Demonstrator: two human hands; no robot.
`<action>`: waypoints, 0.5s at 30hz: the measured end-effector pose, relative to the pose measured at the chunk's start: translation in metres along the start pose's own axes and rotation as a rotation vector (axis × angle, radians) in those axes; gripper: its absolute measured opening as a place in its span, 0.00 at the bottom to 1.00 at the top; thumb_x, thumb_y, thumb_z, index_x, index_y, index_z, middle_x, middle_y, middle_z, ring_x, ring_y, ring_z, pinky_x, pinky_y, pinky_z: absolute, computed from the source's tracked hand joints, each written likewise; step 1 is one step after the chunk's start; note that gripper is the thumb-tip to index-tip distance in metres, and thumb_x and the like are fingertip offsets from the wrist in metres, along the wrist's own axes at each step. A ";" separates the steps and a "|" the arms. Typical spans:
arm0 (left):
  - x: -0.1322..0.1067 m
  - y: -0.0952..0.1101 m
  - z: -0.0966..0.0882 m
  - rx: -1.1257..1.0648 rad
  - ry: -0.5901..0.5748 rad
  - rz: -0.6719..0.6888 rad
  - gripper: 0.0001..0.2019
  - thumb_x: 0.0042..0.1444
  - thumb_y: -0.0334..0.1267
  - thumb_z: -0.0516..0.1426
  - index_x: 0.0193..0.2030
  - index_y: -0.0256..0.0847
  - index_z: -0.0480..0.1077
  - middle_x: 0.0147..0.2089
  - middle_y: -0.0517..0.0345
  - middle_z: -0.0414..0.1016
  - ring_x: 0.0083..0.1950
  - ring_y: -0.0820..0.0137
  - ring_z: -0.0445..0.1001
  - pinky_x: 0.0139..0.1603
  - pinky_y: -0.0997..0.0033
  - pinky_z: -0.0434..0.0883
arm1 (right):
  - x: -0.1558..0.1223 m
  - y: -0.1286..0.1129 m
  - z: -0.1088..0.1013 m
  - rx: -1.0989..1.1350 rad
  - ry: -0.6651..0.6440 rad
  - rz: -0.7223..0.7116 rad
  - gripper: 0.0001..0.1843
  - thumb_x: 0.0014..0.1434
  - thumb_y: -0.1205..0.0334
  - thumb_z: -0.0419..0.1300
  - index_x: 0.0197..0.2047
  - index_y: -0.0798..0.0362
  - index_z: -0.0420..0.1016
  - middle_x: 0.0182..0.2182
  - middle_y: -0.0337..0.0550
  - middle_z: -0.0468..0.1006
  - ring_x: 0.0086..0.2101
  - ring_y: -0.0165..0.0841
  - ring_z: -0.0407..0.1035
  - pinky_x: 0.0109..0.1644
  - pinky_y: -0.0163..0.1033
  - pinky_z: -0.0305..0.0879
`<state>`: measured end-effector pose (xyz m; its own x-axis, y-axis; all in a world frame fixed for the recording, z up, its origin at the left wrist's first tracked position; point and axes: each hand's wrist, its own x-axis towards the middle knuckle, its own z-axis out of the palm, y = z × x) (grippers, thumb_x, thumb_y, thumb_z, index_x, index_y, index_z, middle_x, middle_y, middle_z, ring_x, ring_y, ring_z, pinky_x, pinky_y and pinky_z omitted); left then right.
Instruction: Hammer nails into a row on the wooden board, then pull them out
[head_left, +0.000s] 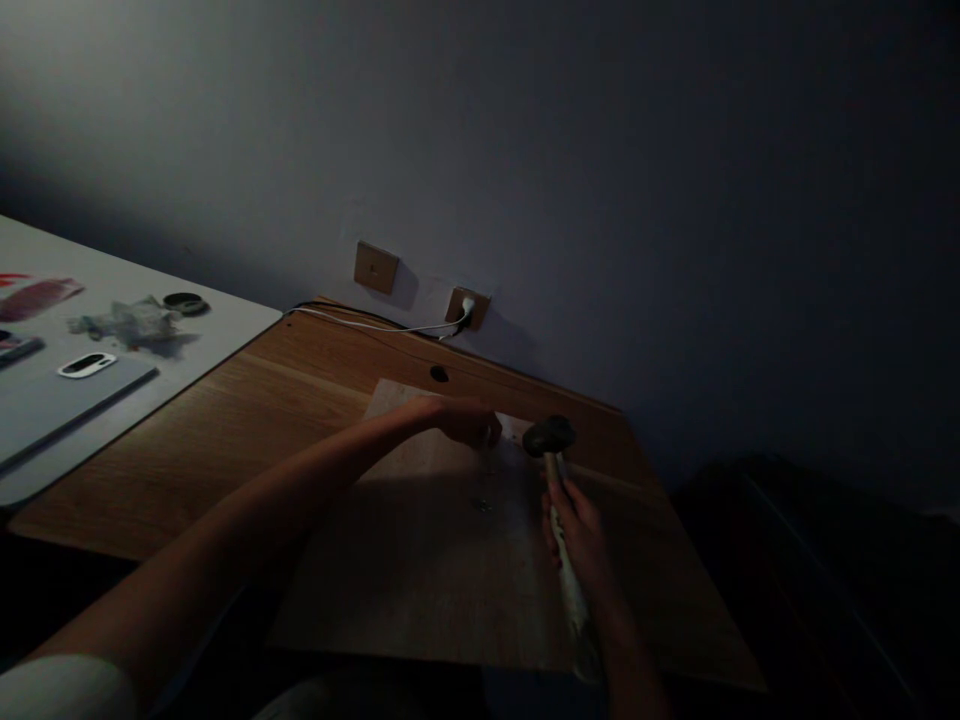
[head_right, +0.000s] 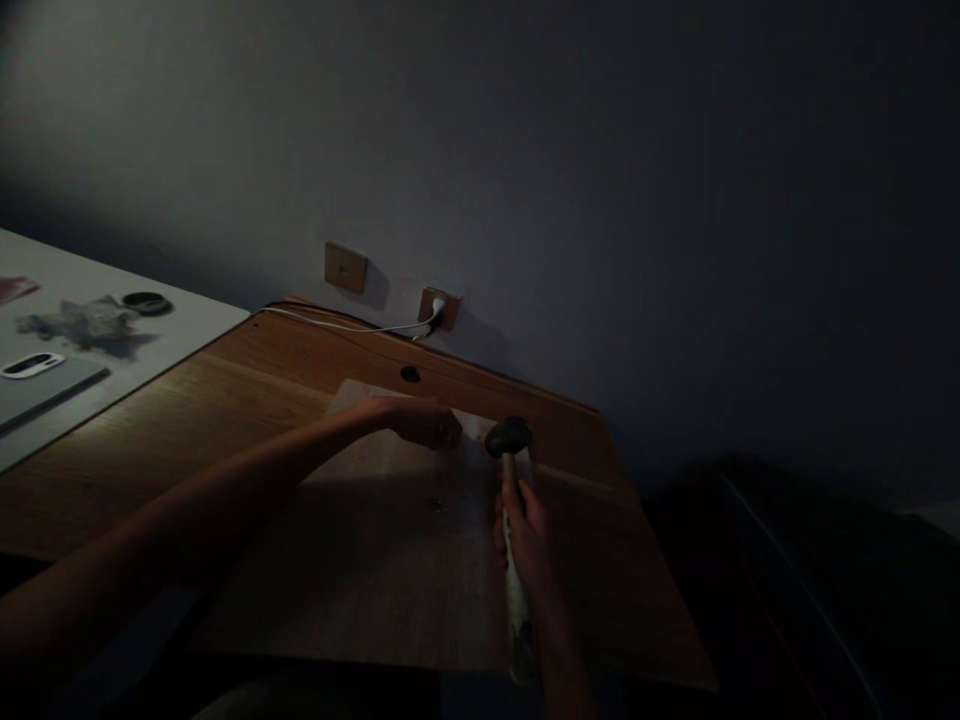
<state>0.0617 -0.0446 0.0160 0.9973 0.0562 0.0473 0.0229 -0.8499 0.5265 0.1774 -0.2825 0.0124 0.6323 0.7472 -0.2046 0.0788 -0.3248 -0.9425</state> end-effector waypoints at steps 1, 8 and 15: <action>0.001 -0.003 0.001 -0.002 0.038 -0.010 0.15 0.48 0.21 0.59 0.37 0.43 0.80 0.33 0.64 0.81 0.33 0.74 0.75 0.34 0.79 0.65 | 0.000 -0.001 0.000 -0.003 -0.002 0.001 0.36 0.41 0.24 0.63 0.35 0.48 0.66 0.14 0.26 0.63 0.11 0.25 0.53 0.10 0.30 0.51; 0.008 -0.017 0.021 -0.026 0.332 -0.085 0.12 0.52 0.24 0.57 0.39 0.39 0.77 0.37 0.60 0.81 0.36 0.72 0.76 0.36 0.78 0.66 | 0.001 -0.003 0.003 0.007 -0.002 0.008 0.36 0.42 0.23 0.63 0.33 0.48 0.64 0.15 0.27 0.63 0.12 0.24 0.54 0.11 0.30 0.51; 0.010 -0.022 0.034 -0.063 0.376 -0.074 0.10 0.54 0.25 0.57 0.40 0.38 0.76 0.38 0.58 0.80 0.38 0.72 0.77 0.37 0.78 0.67 | -0.001 -0.007 0.006 -0.014 -0.006 0.000 0.36 0.40 0.22 0.63 0.31 0.47 0.64 0.14 0.27 0.63 0.11 0.25 0.55 0.11 0.30 0.51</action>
<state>0.0730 -0.0434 -0.0237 0.8978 0.3140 0.3088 0.0776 -0.8030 0.5909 0.1715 -0.2776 0.0175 0.6277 0.7506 -0.2065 0.0893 -0.3330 -0.9387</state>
